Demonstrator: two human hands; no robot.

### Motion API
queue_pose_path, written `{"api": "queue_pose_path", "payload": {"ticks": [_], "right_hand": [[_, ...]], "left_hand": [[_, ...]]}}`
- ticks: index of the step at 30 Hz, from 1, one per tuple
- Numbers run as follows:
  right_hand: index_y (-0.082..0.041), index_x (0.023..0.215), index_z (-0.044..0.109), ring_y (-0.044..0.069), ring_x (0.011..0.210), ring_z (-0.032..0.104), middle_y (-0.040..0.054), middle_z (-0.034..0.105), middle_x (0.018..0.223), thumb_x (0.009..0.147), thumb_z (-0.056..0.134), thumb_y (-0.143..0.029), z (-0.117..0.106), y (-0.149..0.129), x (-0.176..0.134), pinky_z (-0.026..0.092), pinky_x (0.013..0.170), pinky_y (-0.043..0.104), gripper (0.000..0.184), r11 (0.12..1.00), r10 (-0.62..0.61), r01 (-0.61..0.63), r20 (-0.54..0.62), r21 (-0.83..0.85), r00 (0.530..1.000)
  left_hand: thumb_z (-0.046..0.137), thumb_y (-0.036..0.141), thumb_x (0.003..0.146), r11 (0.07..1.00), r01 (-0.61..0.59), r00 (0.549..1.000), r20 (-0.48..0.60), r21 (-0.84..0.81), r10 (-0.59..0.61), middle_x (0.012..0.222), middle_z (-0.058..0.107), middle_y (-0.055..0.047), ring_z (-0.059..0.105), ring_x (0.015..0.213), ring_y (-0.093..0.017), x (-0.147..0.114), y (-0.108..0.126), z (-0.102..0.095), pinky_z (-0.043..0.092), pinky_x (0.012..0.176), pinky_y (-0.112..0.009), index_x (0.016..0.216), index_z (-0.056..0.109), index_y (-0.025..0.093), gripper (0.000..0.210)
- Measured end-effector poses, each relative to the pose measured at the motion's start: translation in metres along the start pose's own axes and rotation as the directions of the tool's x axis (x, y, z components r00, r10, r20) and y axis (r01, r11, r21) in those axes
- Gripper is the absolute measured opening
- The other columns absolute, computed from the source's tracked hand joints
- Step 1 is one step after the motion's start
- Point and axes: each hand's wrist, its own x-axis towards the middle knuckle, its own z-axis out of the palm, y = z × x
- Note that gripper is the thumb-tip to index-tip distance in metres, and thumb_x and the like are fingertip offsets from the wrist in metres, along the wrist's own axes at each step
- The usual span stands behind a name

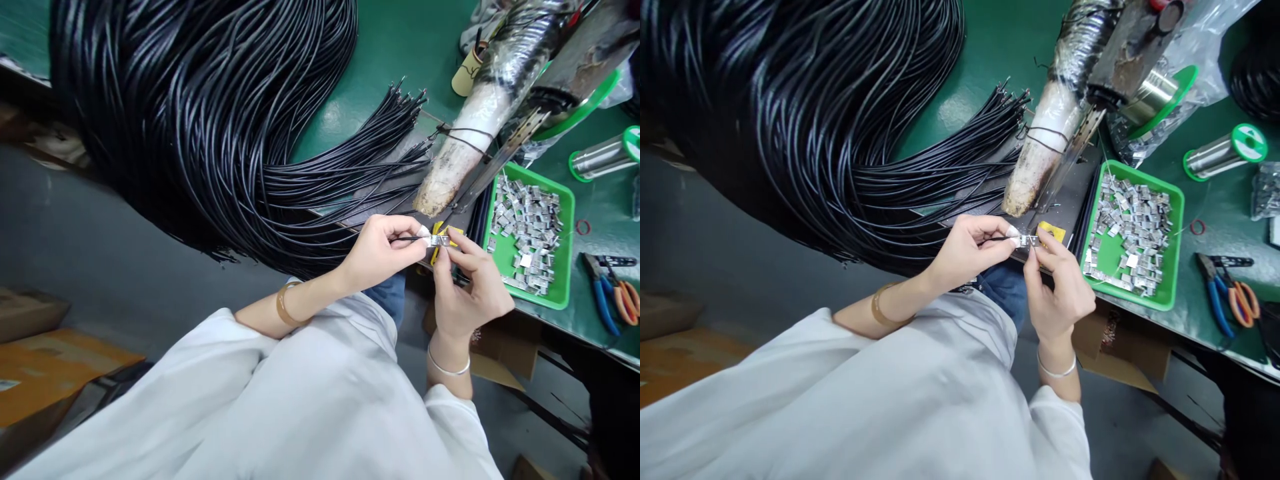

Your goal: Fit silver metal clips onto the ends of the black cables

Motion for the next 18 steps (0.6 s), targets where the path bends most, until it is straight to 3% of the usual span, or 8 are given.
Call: {"api": "queue_pose_path", "payload": {"ticks": [6,13,18], "right_hand": [[-0.021,0.092,0.066,0.017,0.091,0.076,0.0041,0.078,0.105,0.082,0.071,-0.009,0.0009,0.0008,-0.0002,0.062,0.075,0.026,0.015,0.998,-0.037,0.037,0.016,-0.045,0.999],[-0.020,0.092,0.066,0.018,0.095,0.076,0.0050,0.077,0.109,0.082,0.071,-0.010,0.0014,0.0033,0.0010,0.062,0.078,0.028,0.016,1.000,-0.020,0.020,0.048,-0.003,0.999],[-0.020,0.092,0.066,0.020,0.099,0.076,0.0051,0.077,0.109,0.080,0.072,-0.007,0.0009,0.0026,0.0036,0.063,0.080,0.029,0.018,0.999,-0.004,0.003,0.055,0.035,0.998]], "left_hand": [[0.068,0.025,0.080,0.999,-0.011,1.000,-0.027,0.031,0.012,0.064,0.057,0.000,0.042,0.055,-0.006,0.0012,0.0001,0.0015,0.033,0.050,-0.020,0.074,0.069,0.013,0.014],[0.071,0.021,0.074,0.999,0.002,0.999,-0.032,-0.041,-0.004,0.067,0.063,-0.001,0.054,0.061,-0.008,0.0052,0.0012,0.0018,0.045,0.057,-0.020,0.073,0.072,0.012,0.009],[0.068,0.019,0.074,0.998,0.017,0.999,-0.045,-0.056,-0.020,0.070,0.065,-0.001,0.052,0.059,-0.006,0.0072,0.0045,0.0027,0.044,0.056,-0.017,0.074,0.072,0.010,0.009]]}}
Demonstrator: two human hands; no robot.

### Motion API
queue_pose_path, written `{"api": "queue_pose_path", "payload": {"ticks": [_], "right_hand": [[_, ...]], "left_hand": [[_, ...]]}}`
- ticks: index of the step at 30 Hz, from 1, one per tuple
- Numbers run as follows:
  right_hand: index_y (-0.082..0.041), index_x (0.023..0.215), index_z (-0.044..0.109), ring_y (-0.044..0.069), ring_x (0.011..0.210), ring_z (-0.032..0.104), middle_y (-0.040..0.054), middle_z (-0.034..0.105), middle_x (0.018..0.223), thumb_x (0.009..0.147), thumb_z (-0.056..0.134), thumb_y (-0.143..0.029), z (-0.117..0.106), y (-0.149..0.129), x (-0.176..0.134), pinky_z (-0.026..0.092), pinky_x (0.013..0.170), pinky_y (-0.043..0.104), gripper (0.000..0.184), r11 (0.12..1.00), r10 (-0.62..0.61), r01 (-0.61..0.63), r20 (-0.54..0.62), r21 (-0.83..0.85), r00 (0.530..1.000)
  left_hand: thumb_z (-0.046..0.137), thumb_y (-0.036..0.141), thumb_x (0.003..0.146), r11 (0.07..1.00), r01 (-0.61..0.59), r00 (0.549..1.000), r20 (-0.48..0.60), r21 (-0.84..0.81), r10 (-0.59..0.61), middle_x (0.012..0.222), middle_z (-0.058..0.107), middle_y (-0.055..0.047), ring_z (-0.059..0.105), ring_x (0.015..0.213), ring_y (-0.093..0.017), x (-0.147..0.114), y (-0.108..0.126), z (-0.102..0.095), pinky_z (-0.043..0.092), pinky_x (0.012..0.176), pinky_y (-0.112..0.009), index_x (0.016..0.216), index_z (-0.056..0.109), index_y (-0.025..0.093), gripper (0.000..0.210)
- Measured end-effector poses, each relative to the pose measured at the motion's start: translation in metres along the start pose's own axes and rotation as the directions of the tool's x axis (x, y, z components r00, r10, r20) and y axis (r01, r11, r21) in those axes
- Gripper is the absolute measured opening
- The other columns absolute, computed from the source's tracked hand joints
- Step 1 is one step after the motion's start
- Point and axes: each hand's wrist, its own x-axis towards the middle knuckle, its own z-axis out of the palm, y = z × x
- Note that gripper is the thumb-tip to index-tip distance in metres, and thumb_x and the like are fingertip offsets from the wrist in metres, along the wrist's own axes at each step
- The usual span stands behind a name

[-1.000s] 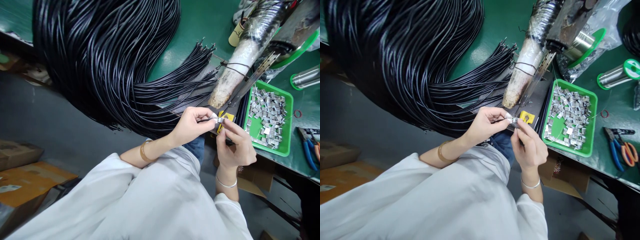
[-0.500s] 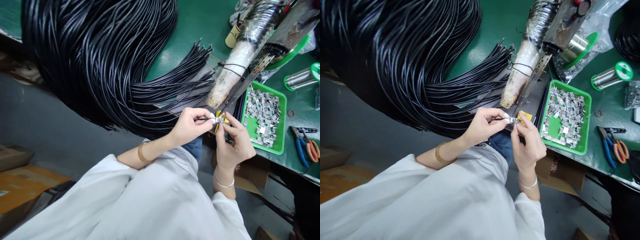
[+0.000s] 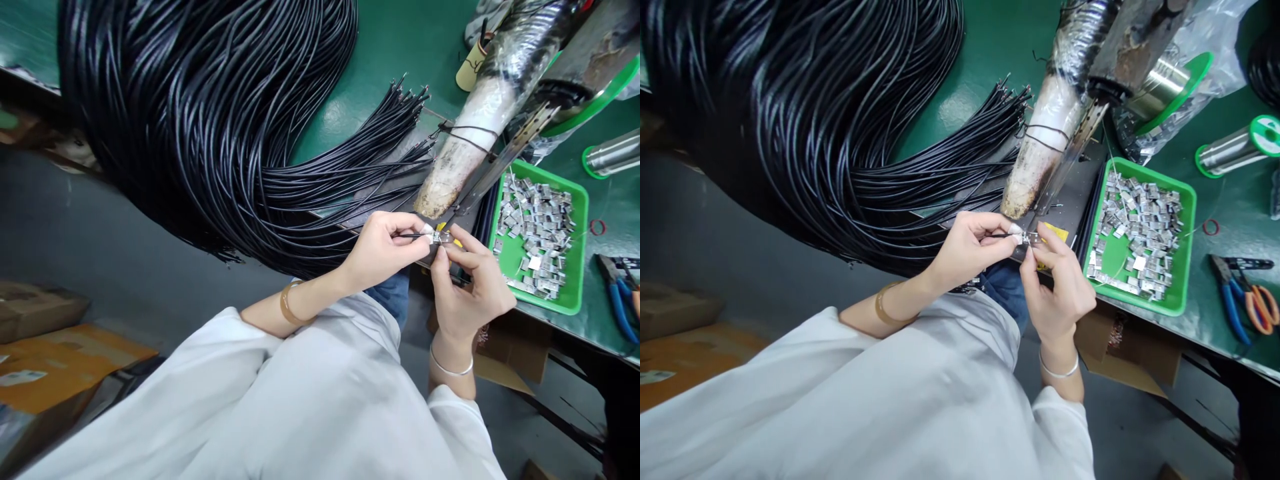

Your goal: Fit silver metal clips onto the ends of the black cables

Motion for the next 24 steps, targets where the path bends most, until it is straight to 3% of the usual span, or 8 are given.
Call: {"api": "queue_pose_path", "payload": {"ticks": [4,7,9,14,19,24], "right_hand": [[-0.020,0.094,0.068,0.024,0.102,0.075,0.0066,0.077,0.108,0.079,0.071,-0.005,-0.0030,-0.0037,0.0044,0.063,0.084,0.033,0.021,1.000,-0.017,0.016,0.011,0.025,1.000],[-0.021,0.095,0.069,0.023,0.101,0.075,0.0062,0.076,0.110,0.080,0.071,-0.006,-0.0047,-0.0063,0.0049,0.064,0.085,0.033,0.022,1.000,-0.007,0.007,0.013,0.028,1.000],[-0.021,0.094,0.068,0.022,0.100,0.075,0.0054,0.076,0.111,0.080,0.071,-0.008,-0.0046,-0.0062,0.0026,0.064,0.082,0.032,0.019,0.999,0.020,-0.020,0.002,0.028,1.000],[-0.020,0.091,0.065,0.019,0.093,0.076,0.0042,0.077,0.105,0.082,0.072,-0.011,-0.0015,-0.0014,-0.0033,0.063,0.073,0.027,0.014,0.997,0.081,-0.081,0.003,0.016,0.997],[-0.020,0.090,0.069,0.019,0.094,0.076,0.0032,0.078,0.102,0.079,0.075,-0.009,-0.0015,-0.0022,0.0036,0.063,0.076,0.027,0.017,1.000,0.029,-0.029,-0.023,0.002,0.999],[-0.021,0.090,0.068,0.019,0.096,0.076,0.0036,0.077,0.107,0.078,0.075,-0.009,-0.0043,-0.0063,0.0040,0.063,0.082,0.028,0.018,1.000,-0.006,0.006,-0.006,-0.007,1.000]], "left_hand": [[0.069,0.020,0.075,0.999,-0.024,1.000,-0.001,0.040,0.024,0.063,0.057,0.002,0.042,0.052,-0.003,0.0003,0.0026,0.0008,0.034,0.048,-0.015,0.072,0.070,0.011,0.010],[0.069,0.020,0.073,0.999,-0.043,0.999,0.006,0.017,0.042,0.065,0.059,0.001,0.044,0.053,-0.004,0.0013,0.0050,0.0007,0.036,0.049,-0.016,0.071,0.070,0.011,0.009],[0.069,0.019,0.073,0.999,-0.046,0.999,0.016,0.009,0.046,0.066,0.061,0.000,0.047,0.055,-0.005,0.0019,0.0065,0.0000,0.038,0.051,-0.016,0.071,0.071,0.011,0.009],[0.066,0.016,0.072,0.996,-0.011,0.998,0.063,0.086,0.006,0.057,0.053,0.004,0.036,0.049,-0.003,0.0016,0.0066,-0.0015,0.029,0.046,-0.017,0.072,0.072,0.010,0.008],[0.066,0.018,0.077,0.995,-0.057,0.998,0.041,0.085,0.054,0.069,0.063,0.000,0.047,0.056,-0.005,-0.0005,0.0030,-0.0003,0.041,0.054,-0.016,0.077,0.072,0.011,0.010],[0.066,0.019,0.077,0.992,-0.089,0.994,0.066,0.094,0.083,0.065,0.058,0.002,0.036,0.052,-0.003,-0.0010,0.0028,-0.0027,0.031,0.048,-0.016,0.078,0.072,0.011,0.010]]}}
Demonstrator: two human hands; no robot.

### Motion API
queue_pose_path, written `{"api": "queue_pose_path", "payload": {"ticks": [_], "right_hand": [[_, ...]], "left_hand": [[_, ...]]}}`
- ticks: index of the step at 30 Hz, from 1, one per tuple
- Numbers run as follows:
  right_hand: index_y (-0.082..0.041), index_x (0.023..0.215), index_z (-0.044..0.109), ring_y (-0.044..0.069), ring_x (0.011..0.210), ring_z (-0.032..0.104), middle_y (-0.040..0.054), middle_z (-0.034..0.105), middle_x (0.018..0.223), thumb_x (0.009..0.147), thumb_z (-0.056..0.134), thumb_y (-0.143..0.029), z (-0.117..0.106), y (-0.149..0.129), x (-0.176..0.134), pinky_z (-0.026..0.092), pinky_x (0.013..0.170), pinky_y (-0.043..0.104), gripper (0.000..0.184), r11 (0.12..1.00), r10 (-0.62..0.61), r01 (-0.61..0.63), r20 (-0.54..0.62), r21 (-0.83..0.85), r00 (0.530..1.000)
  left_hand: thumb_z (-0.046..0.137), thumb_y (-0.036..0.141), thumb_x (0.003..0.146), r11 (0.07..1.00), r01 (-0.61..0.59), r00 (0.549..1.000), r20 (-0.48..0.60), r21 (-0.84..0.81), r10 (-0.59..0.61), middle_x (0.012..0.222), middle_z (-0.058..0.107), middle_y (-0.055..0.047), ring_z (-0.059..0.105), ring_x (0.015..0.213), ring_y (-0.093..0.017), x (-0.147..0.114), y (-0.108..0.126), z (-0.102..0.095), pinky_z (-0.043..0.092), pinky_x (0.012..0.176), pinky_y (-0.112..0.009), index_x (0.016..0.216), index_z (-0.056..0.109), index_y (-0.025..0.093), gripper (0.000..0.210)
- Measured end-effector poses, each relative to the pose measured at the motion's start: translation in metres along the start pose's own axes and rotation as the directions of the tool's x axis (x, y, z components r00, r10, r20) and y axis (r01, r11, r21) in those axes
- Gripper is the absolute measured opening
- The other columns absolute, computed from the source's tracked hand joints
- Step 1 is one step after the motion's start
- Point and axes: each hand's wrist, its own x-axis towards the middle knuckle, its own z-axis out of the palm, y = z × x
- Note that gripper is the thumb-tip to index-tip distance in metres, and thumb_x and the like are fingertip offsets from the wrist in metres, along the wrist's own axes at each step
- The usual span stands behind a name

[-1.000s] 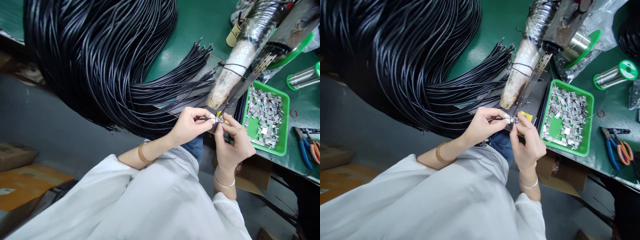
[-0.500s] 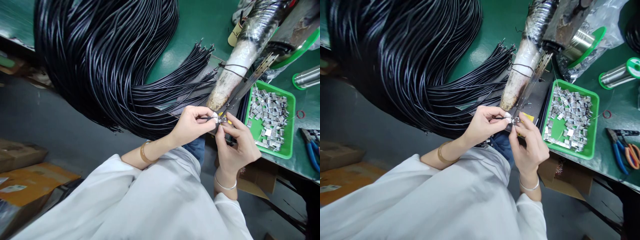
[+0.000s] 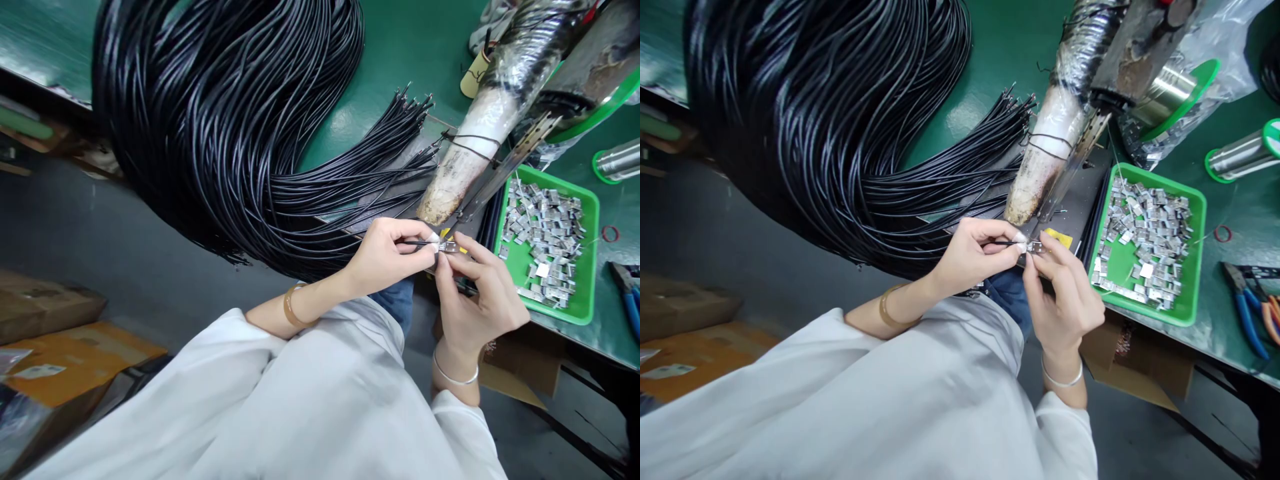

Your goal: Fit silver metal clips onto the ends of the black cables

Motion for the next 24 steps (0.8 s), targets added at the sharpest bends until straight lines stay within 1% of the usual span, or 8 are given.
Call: {"api": "queue_pose_path", "payload": {"ticks": [6,11,12,14,17,19,21,24], "right_hand": [[-0.020,0.090,0.063,0.018,0.093,0.076,0.0035,0.078,0.105,0.077,0.075,-0.006,0.000,0.005,-0.010,0.061,0.079,0.025,0.023,0.999,-0.041,0.041,0.005,-0.020,0.999],[-0.020,0.100,0.062,0.015,0.097,0.075,0.0033,0.077,0.107,0.084,0.070,-0.008,-0.001,0.011,-0.014,0.059,0.081,0.022,0.021,0.994,-0.102,0.103,0.056,-0.019,0.993],[-0.020,0.100,0.061,0.015,0.096,0.074,0.0027,0.076,0.103,0.085,0.069,-0.010,-0.002,0.012,-0.015,0.059,0.080,0.023,0.019,0.997,-0.077,0.076,0.047,0.027,0.996],[-0.021,0.098,0.060,0.012,0.081,0.073,-0.0003,0.073,0.091,0.087,0.067,-0.014,-0.004,0.011,-0.015,0.059,0.069,0.022,0.015,0.982,0.084,-0.086,0.016,0.170,0.996],[-0.021,0.094,0.059,0.006,0.051,0.060,-0.0064,0.062,0.073,0.089,0.067,-0.023,-0.009,0.007,-0.012,0.048,0.047,0.017,0.009,0.861,0.373,-0.392,0.122,0.325,0.920],[-0.020,0.090,0.062,0.005,0.047,0.056,-0.0070,0.059,0.068,0.089,0.069,-0.029,-0.012,0.004,-0.008,0.044,0.044,0.017,0.011,0.848,0.420,-0.457,0.186,0.268,0.888],[-0.020,0.086,0.067,0.005,0.050,0.056,-0.0058,0.061,0.066,0.086,0.072,-0.030,-0.014,0.001,-0.006,0.044,0.048,0.018,0.011,0.918,0.364,-0.378,0.125,0.118,0.923],[-0.021,0.090,0.072,0.005,0.049,0.056,-0.0040,0.065,0.067,0.086,0.072,-0.024,-0.014,0.000,-0.006,0.042,0.048,0.020,0.006,0.974,0.216,-0.222,-0.105,-0.043,0.971]], "left_hand": [[0.067,0.017,0.073,0.996,0.092,0.994,0.061,-0.016,-0.091,0.055,0.042,0.006,0.028,0.051,-0.003,0.001,0.001,-0.004,0.022,0.047,-0.018,0.072,0.067,0.011,0.007],[0.068,0.023,0.075,0.981,0.172,0.976,0.152,-0.091,-0.157,0.058,0.047,0.004,0.038,0.053,-0.004,-0.002,0.005,-0.005,0.031,0.050,-0.018,0.075,0.065,0.010,0.013],[0.068,0.023,0.076,0.980,0.173,0.975,0.157,-0.101,-0.156,0.060,0.050,0.003,0.041,0.054,-0.004,-0.004,0.007,-0.005,0.034,0.052,-0.018,0.076,0.064,0.010,0.014],[0.069,0.023,0.077,0.989,0.119,0.982,0.157,-0.083,-0.105,0.062,0.055,0.002,0.044,0.054,-0.005,-0.008,0.010,-0.005,0.036,0.052,-0.018,0.076,0.064,0.010,0.013],[0.068,0.021,0.080,0.992,-0.115,0.974,0.202,0.056,0.102,0.063,0.060,0.000,0.041,0.051,-0.004,-0.016,0.013,-0.006,0.034,0.049,-0.018,0.076,0.070,0.009,0.013],[0.066,0.019,0.082,0.951,-0.271,0.948,0.213,0.151,0.236,0.063,0.062,-0.001,0.040,0.050,-0.004,-0.020,0.011,-0.005,0.035,0.050,-0.018,0.079,0.074,0.009,0.013],[0.065,0.019,0.083,0.934,-0.298,0.949,0.166,0.199,0.267,0.061,0.061,0.000,0.040,0.051,-0.004,-0.023,0.007,-0.004,0.036,0.052,-0.019,0.081,0.075,0.009,0.015],[0.065,0.021,0.083,0.980,-0.137,0.990,0.061,0.146,0.130,0.056,0.053,0.003,0.033,0.049,-0.004,-0.022,0.001,-0.002,0.029,0.048,-0.019,0.084,0.075,0.009,0.016]]}}
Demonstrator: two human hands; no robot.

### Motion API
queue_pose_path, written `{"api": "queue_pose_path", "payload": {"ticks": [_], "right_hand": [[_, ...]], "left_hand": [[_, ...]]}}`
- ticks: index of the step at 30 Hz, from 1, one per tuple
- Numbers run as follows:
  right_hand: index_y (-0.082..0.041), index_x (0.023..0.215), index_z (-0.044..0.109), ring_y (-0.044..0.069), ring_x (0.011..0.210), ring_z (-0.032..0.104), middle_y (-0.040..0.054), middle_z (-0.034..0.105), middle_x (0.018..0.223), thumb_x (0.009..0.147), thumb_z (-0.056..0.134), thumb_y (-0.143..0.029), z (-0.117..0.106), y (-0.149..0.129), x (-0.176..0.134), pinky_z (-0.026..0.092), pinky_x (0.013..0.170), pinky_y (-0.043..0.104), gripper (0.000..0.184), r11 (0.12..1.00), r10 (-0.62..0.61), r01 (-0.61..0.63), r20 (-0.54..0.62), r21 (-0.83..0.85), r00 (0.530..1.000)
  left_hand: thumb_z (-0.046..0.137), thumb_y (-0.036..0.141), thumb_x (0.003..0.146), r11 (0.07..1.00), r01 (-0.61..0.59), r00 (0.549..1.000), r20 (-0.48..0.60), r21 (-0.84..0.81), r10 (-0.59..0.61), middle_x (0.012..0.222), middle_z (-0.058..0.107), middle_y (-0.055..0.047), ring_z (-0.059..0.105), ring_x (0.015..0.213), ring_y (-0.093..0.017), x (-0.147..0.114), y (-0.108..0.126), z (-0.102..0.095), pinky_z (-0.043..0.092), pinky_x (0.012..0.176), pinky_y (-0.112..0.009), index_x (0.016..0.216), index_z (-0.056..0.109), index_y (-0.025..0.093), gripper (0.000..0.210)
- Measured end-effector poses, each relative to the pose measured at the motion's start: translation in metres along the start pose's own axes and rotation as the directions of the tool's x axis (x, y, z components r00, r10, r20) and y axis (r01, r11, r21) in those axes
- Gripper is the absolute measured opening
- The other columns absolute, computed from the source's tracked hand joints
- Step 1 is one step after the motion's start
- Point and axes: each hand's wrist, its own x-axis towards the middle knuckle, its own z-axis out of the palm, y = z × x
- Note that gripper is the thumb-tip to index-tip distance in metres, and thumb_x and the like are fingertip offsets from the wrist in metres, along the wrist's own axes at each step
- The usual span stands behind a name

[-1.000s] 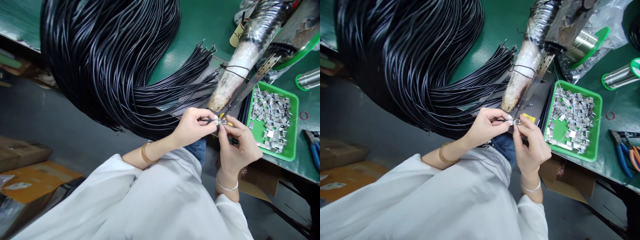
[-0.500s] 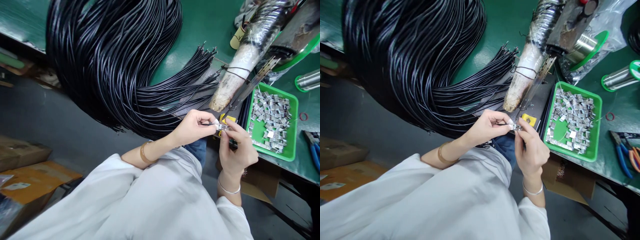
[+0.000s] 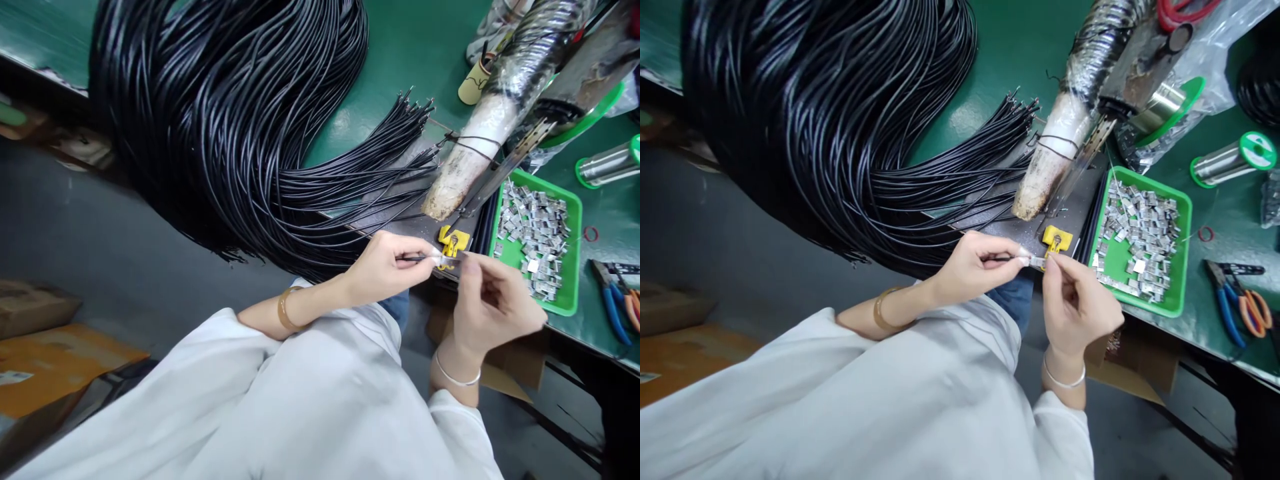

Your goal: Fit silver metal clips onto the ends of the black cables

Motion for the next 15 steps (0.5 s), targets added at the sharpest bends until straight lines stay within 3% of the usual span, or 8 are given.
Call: {"api": "queue_pose_path", "payload": {"ticks": [3,5,10,15], "right_hand": [[-0.022,0.110,0.068,0.010,0.053,0.065,-0.0025,0.068,0.077,0.089,0.064,-0.018,0.004,0.001,-0.003,0.045,0.042,0.020,0.021,0.979,-0.051,0.091,-0.213,0.181,0.976],[-0.022,0.116,0.063,0.012,0.059,0.070,-0.0024,0.071,0.082,0.090,0.062,-0.013,0.007,0.002,-0.005,0.051,0.044,0.021,0.027,0.948,-0.057,0.124,-0.229,0.292,0.972],[-0.019,0.097,0.068,0.017,0.083,0.077,0.0009,0.077,0.094,0.084,0.069,-0.008,0.014,0.006,-0.008,0.065,0.073,0.028,0.018,0.978,-0.123,0.124,-0.017,0.168,0.992],[-0.021,0.110,0.066,0.019,0.096,0.076,0.0036,0.076,0.109,0.084,0.070,-0.010,0.011,0.011,-0.010,0.065,0.084,0.034,0.028,0.978,-0.171,0.157,0.092,0.137,0.981]], "left_hand": [[0.066,0.022,0.081,0.981,0.115,0.992,-0.027,-0.157,-0.120,0.057,0.052,0.004,0.034,0.050,-0.004,0.006,-0.003,-0.001,0.028,0.047,-0.019,0.079,0.072,0.009,0.015],[0.068,0.022,0.079,0.962,0.143,0.989,-0.013,-0.234,-0.150,0.058,0.052,0.004,0.037,0.052,-0.004,0.011,-0.003,-0.003,0.031,0.049,-0.019,0.075,0.070,0.009,0.014],[0.065,0.023,0.083,0.957,0.152,0.988,0.023,-0.246,-0.151,0.062,0.055,0.002,0.042,0.056,-0.004,0.016,-0.006,-0.005,0.037,0.055,-0.018,0.074,0.068,0.010,0.017],[0.061,0.025,0.086,0.974,0.167,0.985,-0.023,-0.155,-0.172,0.069,0.060,-0.001,0.051,0.063,-0.007,0.017,-0.009,-0.002,0.042,0.060,-0.019,0.075,0.068,0.011,0.019]]}}
